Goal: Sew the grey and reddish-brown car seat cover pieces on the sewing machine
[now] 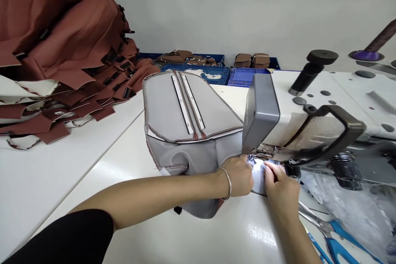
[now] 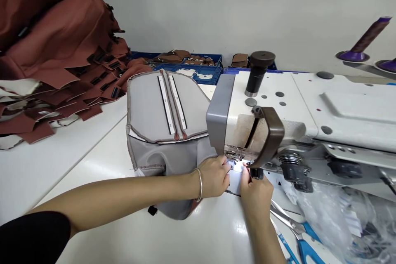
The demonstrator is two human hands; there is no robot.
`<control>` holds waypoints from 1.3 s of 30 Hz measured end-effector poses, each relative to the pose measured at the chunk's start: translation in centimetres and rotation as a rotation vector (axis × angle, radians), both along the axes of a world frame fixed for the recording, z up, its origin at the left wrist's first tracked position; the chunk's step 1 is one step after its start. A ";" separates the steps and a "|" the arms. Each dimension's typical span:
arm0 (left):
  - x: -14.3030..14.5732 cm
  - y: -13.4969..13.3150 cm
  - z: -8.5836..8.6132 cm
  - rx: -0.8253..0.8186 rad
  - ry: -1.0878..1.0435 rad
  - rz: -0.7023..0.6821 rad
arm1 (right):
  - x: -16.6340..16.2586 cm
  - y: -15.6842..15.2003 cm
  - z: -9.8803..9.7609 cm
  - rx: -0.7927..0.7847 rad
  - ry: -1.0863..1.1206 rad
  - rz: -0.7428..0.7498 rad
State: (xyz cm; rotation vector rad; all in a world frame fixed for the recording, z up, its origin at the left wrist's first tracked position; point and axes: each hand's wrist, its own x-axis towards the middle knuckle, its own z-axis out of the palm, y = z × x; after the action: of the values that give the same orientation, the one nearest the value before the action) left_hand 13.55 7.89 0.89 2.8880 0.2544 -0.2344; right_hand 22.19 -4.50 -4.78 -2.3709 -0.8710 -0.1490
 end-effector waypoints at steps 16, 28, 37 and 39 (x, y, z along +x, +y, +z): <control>0.8 0.2 -0.4 0.077 -0.089 -0.045 | 0.2 0.3 -0.8 -0.112 -0.003 -0.116; 0.0 0.6 -1.8 0.042 -0.198 -0.054 | 0.3 0.2 -1.1 -0.136 -0.070 -0.096; 0.1 0.7 -1.8 0.053 -0.192 -0.044 | 0.1 0.3 -0.9 -0.184 -0.175 -0.084; 0.1 0.5 -1.7 0.068 -0.181 -0.040 | 0.0 0.3 -0.9 -0.185 -0.224 -0.079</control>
State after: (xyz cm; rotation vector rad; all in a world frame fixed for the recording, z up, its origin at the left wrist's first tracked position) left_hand 13.60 8.40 -0.83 2.9595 0.1752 0.0294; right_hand 22.17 -4.17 -5.69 -2.5990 -0.9290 -0.3870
